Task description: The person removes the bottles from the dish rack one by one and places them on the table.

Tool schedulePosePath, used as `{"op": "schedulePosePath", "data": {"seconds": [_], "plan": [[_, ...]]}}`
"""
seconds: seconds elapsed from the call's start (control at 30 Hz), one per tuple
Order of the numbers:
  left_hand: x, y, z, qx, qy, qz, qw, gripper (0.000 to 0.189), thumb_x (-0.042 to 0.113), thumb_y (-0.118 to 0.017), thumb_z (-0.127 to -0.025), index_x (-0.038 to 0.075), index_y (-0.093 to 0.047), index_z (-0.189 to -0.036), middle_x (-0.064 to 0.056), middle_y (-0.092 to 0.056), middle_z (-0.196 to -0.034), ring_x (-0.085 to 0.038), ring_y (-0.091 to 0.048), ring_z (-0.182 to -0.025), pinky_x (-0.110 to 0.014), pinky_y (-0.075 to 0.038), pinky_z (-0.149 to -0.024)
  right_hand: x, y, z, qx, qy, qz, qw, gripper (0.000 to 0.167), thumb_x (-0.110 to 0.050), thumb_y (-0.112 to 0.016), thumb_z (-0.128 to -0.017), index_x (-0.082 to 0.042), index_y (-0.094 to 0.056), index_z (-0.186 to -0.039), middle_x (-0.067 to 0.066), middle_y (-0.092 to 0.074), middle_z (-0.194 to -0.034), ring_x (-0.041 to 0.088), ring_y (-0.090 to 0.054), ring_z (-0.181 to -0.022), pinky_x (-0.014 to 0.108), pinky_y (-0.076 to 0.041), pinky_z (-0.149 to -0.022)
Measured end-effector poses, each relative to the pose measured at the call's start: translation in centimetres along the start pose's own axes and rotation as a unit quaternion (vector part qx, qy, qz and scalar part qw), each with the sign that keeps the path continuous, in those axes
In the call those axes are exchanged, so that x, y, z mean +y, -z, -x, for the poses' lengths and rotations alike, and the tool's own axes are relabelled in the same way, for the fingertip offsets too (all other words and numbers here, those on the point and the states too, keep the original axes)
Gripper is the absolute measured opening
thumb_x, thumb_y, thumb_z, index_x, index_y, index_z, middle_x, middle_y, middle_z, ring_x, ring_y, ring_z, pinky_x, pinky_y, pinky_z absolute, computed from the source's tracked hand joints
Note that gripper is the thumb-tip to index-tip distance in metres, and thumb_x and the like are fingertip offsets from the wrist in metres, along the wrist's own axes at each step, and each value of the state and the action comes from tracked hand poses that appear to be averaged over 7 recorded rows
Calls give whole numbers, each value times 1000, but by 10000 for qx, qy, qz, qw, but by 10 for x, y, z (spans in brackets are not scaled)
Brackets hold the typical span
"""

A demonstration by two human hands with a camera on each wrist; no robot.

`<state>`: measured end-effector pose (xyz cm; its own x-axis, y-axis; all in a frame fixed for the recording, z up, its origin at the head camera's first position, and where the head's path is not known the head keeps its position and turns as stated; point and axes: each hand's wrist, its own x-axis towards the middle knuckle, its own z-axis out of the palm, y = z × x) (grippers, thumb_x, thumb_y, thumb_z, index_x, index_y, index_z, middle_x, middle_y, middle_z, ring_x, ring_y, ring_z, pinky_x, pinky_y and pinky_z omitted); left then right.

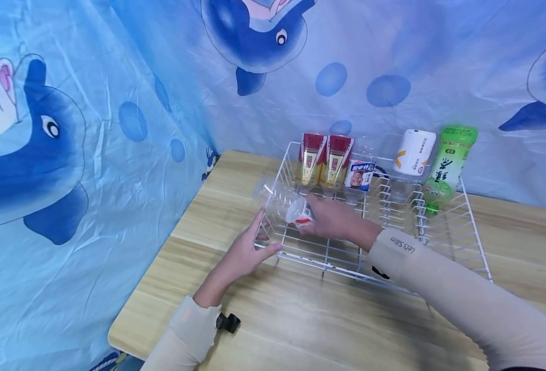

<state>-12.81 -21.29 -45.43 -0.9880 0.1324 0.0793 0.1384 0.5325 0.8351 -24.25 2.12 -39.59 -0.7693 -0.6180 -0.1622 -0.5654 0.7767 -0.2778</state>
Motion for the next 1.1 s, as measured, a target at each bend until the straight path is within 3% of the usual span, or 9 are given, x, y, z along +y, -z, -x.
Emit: {"op": "schedulePosePath", "data": {"seconds": [0.23, 0.43, 0.67, 1.1], "plan": [[2, -3, -2, -113, -79, 33, 9999, 101, 44, -74, -91, 34, -3, -163, -16, -46, -153, -30, -62, -118, -47, -58, -85, 3, -2, 3, 183, -120, 89, 9997, 79, -53, -81, -80, -8, -49, -137, 8, -68, -101, 21, -62, -77, 40, -55, -68], [0, -2, -4, -97, -111, 44, 9999, 101, 44, -73, -91, 31, -3, -163, -17, -44, -153, -31, -62, -119, -48, -58, -86, 0, -2, 1, 397, -211, 352, 9984, 79, -56, -83, -77, -7, -53, -131, 6, -67, -92, 20, -60, -71, 37, -53, -63], [-4, 1, -1, -79, 48, -88, 9999, 101, 46, -73, -92, 34, -1, -162, -16, -43, -155, -30, -61, -121, -52, -55, -91, -3, -5, -5, 433, -167, 365, 9983, 78, -58, -83, -76, -8, -54, -129, 0, -62, -85, 19, -58, -70, 35, -51, -60], [-7, -3, -5, -140, 2, 28, 9999, 100, 43, -72, -93, 28, -3, -164, -18, -41, -155, -35, -59, -123, -51, -57, -88, -1, -5, -8, 428, -393, 438, 9973, 80, -59, -81, -77, -11, -52, -135, 0, -62, -90, 18, -58, -76, 34, -50, -63]]}}
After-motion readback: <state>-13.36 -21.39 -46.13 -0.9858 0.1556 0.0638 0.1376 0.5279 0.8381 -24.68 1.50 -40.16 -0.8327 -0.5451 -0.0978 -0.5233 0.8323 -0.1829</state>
